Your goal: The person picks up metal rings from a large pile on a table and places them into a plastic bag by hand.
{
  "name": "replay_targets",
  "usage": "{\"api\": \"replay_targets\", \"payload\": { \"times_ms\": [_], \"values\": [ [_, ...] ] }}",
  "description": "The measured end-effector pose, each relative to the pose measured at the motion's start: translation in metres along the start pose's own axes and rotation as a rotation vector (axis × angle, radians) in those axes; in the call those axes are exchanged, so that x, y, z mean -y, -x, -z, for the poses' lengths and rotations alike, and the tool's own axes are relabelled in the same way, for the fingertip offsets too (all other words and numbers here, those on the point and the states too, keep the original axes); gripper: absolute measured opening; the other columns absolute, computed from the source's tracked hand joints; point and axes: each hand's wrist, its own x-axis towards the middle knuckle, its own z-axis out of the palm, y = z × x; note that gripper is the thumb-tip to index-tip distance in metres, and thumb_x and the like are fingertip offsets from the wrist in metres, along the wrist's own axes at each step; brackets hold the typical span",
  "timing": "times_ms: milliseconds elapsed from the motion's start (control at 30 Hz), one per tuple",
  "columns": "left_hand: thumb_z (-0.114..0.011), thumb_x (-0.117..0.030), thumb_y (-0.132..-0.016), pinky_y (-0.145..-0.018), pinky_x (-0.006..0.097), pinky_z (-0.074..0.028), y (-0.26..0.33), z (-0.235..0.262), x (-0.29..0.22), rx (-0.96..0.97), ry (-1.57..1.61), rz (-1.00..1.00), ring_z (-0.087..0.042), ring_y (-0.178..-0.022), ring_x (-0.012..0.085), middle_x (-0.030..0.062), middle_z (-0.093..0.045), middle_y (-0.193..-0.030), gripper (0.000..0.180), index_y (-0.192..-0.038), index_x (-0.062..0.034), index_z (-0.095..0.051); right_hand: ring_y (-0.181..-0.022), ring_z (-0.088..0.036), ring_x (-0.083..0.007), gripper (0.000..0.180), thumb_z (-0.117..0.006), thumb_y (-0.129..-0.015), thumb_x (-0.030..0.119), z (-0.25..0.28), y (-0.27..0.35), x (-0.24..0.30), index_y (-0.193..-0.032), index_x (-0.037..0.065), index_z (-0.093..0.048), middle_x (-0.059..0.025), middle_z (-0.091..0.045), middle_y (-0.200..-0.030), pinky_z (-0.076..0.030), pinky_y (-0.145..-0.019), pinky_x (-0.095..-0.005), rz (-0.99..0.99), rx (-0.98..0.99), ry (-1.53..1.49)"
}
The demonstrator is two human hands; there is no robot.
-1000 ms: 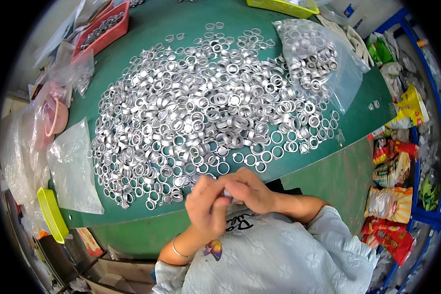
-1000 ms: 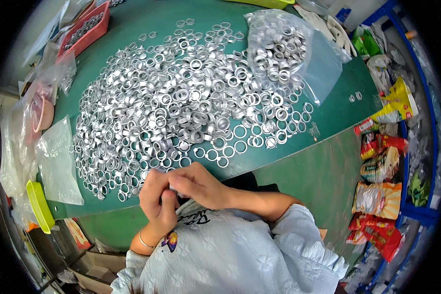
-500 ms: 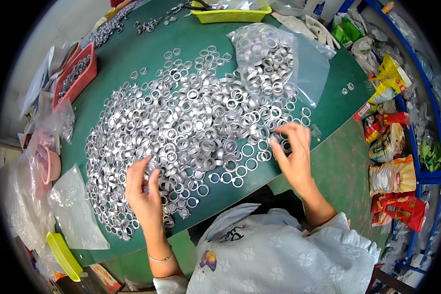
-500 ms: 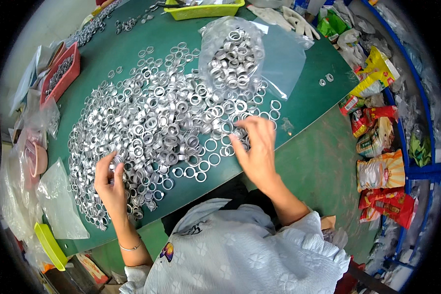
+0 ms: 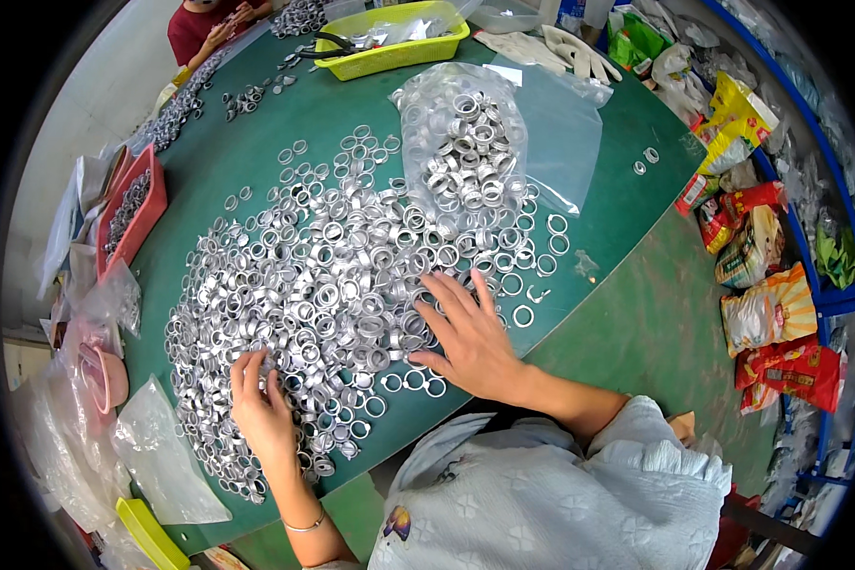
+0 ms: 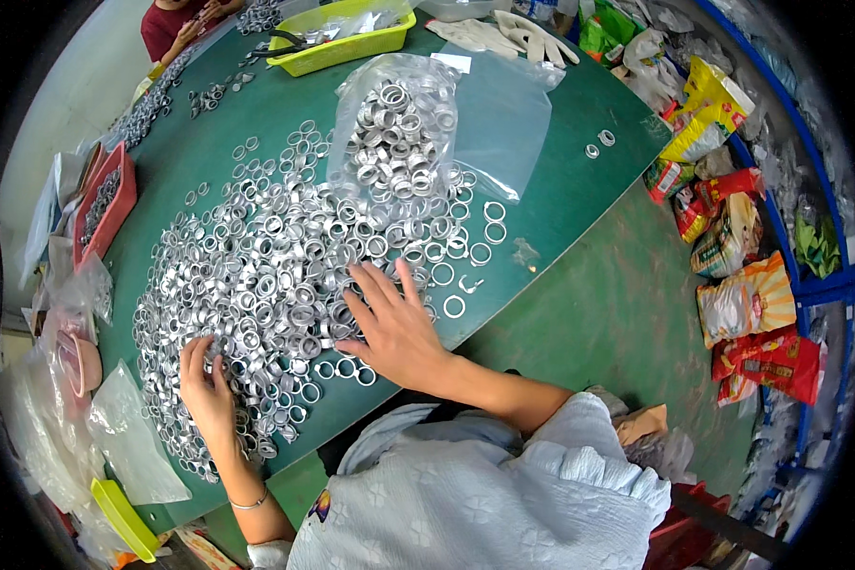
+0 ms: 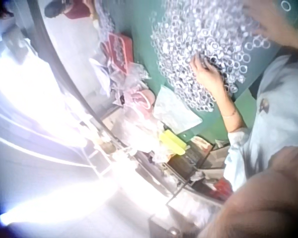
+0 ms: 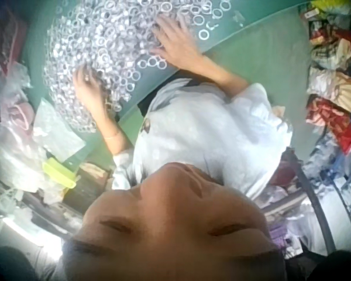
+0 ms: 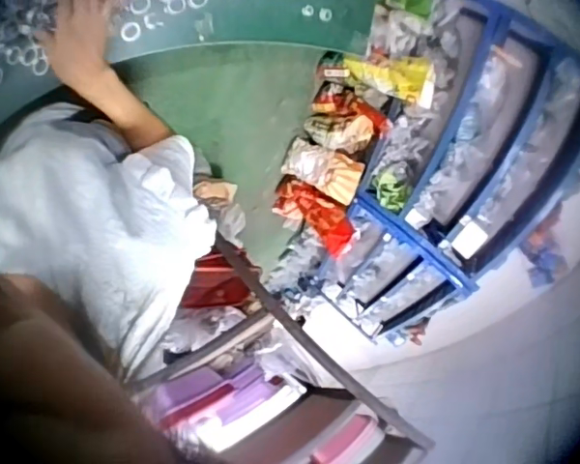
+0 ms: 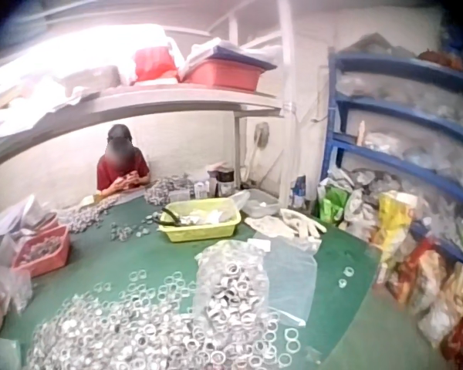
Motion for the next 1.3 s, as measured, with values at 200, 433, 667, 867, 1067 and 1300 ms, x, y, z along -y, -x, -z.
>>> {"api": "replay_targets", "payload": {
  "times_ms": [200, 433, 667, 867, 1067, 1300],
  "values": [
    [-0.059, 0.001, -0.082, -0.066, 0.031, -0.05, -0.002, 0.005, -0.007, 0.011, 0.03, 0.061, -0.06, -0.087, 0.0252, 0.0118, -0.056, -0.114, 0.03, -0.112, -0.0062, -0.06, -0.114, -0.047, -0.0317, 0.028, -0.068, -0.076, 0.016, 0.024, 0.001, -0.017, -0.099, 0.002, -0.062, -0.0128, -0.054, -0.116, -0.034, -0.098, -0.0477, 0.094, -0.144, -0.163],
    [-0.056, 0.003, -0.084, -0.049, 0.019, -0.034, 0.018, 0.011, -0.015, -0.014, 0.223, -0.056, -0.049, -0.066, 0.0062, 0.0055, -0.06, -0.104, 0.029, -0.111, -0.0046, -0.061, -0.094, -0.053, -0.0299, 0.034, -0.069, -0.071, 0.001, 0.072, -0.014, -0.064, -0.104, 0.003, -0.061, -0.0123, -0.057, -0.102, -0.043, -0.081, -0.0371, -0.114, -0.489, -0.007],
    [-0.043, -0.034, -0.097, -0.046, 0.023, -0.036, 0.046, 0.008, -0.034, 0.743, 1.816, 0.812, -0.048, -0.055, 0.0093, 0.0074, -0.061, -0.077, 0.042, -0.108, 0.0033, -0.059, -0.094, -0.056, -0.0299, 0.037, -0.071, -0.071, 0.006, 0.076, -0.053, -0.046, -0.106, 0.002, -0.061, -0.0126, -0.061, -0.1, -0.044, -0.083, -0.039, 0.197, -0.302, -0.003],
    [-0.039, -0.031, -0.097, -0.088, 0.038, -0.044, 0.058, -0.007, -0.067, 0.671, 2.071, 1.023, -0.053, -0.104, 0.0223, 0.0121, -0.055, -0.114, 0.042, -0.122, 0.0022, -0.046, -0.095, -0.056, -0.0262, 0.036, -0.07, -0.073, 0.022, 0.039, -0.039, 0.032, -0.102, 0.004, -0.061, -0.0097, -0.059, -0.102, -0.043, -0.078, -0.0363, 0.487, 0.198, -0.484],
    [-0.036, -0.028, -0.098, -0.098, 0.04, -0.039, 0.053, -0.017, -0.074, 0.756, 2.187, 0.796, -0.051, -0.109, 0.0239, 0.012, -0.053, -0.118, 0.04, -0.127, -0.0002, -0.042, -0.092, -0.056, -0.0242, 0.032, -0.069, -0.074, 0.016, 0.026, -0.033, 0.036, -0.102, 0.003, -0.06, -0.0094, -0.057, -0.101, -0.044, -0.074, -0.0334, 0.56, 0.296, -0.349],
    [-0.044, -0.022, -0.096, -0.107, 0.042, -0.03, 0.051, -0.008, -0.079, 0.816, 2.153, 0.646, -0.038, -0.129, 0.0321, 0.0209, -0.038, -0.138, 0.05, -0.138, 0.0019, -0.03, -0.061, -0.048, -0.0066, 0.015, -0.056, -0.091, 0.015, 0.032, -0.054, 0.01, -0.094, 0.0, -0.059, -0.0012, -0.057, -0.078, -0.039, -0.053, -0.0207, -0.406, 0.309, -1.191]
  ]
}}
